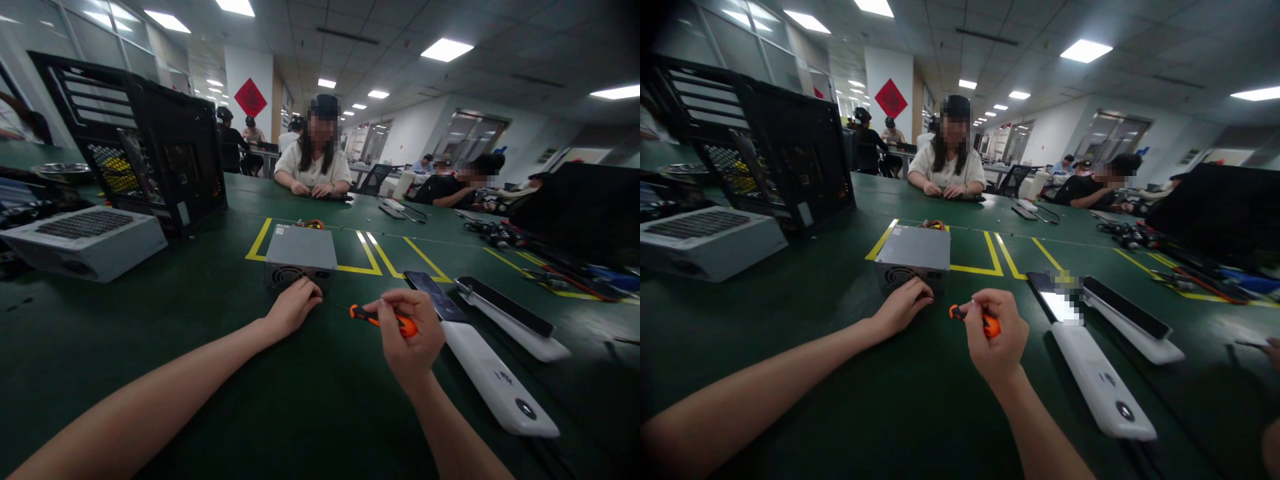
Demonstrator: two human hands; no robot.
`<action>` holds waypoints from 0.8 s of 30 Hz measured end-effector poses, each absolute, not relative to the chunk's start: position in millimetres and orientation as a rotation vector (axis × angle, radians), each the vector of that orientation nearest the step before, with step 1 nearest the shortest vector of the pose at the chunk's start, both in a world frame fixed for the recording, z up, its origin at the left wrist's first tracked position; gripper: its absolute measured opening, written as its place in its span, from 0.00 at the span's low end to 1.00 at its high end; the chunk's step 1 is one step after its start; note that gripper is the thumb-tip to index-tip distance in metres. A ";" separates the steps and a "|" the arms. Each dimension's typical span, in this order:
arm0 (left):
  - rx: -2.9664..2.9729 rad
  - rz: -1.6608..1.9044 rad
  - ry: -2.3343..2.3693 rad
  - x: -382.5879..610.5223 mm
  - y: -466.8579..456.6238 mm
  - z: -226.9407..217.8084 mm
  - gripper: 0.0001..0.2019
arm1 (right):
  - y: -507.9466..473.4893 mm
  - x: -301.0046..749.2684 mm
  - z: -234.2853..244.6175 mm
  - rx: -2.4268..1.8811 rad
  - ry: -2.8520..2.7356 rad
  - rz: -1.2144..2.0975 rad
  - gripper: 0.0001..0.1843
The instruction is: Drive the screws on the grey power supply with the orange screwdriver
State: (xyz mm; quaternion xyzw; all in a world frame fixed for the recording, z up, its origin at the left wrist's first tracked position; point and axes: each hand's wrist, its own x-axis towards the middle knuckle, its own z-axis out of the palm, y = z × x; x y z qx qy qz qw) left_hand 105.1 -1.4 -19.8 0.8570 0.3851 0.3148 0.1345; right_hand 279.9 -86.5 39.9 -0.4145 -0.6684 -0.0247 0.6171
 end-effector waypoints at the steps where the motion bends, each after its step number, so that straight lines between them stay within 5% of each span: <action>1: 2.491 0.927 1.088 105.1 -2.3 -19.4 0.03 | -86.5 280.2 39.6 -0.950 -1.548 -0.067 0.09; 24: 2.768 0.877 1.002 106.0 -8.0 -16.7 0.04 | -89.2 279.4 36.3 -0.930 -1.715 -0.211 0.08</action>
